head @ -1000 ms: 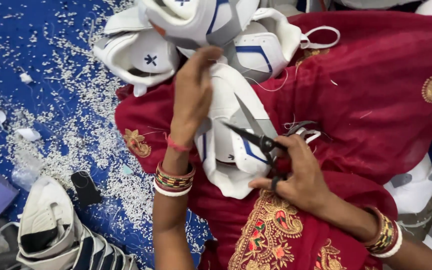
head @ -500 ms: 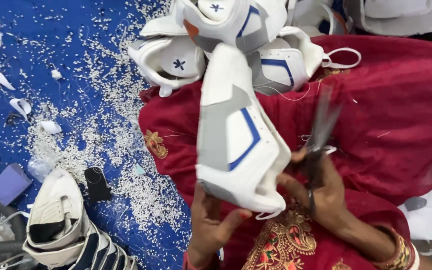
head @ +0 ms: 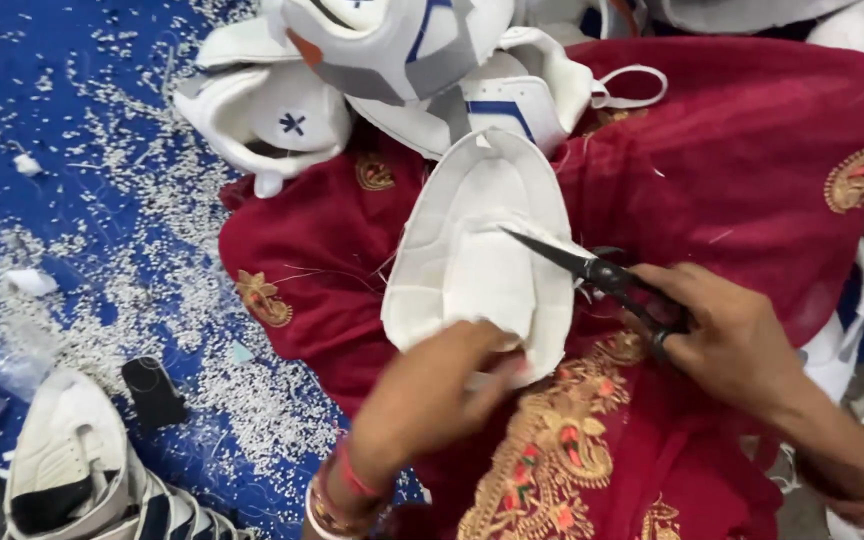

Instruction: The person uses scissors to trim excess material from shoe upper components.

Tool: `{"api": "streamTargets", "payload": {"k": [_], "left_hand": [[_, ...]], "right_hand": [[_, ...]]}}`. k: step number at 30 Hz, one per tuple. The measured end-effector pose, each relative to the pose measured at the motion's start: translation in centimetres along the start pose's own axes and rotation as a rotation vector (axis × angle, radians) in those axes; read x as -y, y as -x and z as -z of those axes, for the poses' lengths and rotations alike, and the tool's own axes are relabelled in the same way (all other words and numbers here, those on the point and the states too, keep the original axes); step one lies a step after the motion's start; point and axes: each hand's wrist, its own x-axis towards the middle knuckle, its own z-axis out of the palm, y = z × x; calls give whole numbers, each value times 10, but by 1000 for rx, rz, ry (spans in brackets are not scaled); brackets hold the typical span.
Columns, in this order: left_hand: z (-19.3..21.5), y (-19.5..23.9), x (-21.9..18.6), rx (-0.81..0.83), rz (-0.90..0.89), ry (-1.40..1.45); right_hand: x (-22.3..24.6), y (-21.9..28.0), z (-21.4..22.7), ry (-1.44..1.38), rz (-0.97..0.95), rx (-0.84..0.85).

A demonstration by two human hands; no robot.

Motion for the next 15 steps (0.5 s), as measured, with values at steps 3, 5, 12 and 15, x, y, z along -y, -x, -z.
{"api": "streamTargets", "payload": {"k": [3,5,12,15], "left_hand": [[16,-28,27,-237,-22,-201],[22,-52,43,-479,-281,-388],[24,-93,58,-414,-320,-642],[31,-86,51,-368,-317,-581]], "right_hand": [[15,-10,20,273,49,127],[29,-19,28,466,13,223],[35,-36,33,650,-136,476],[39,-40,33,674,-129,488]]}}
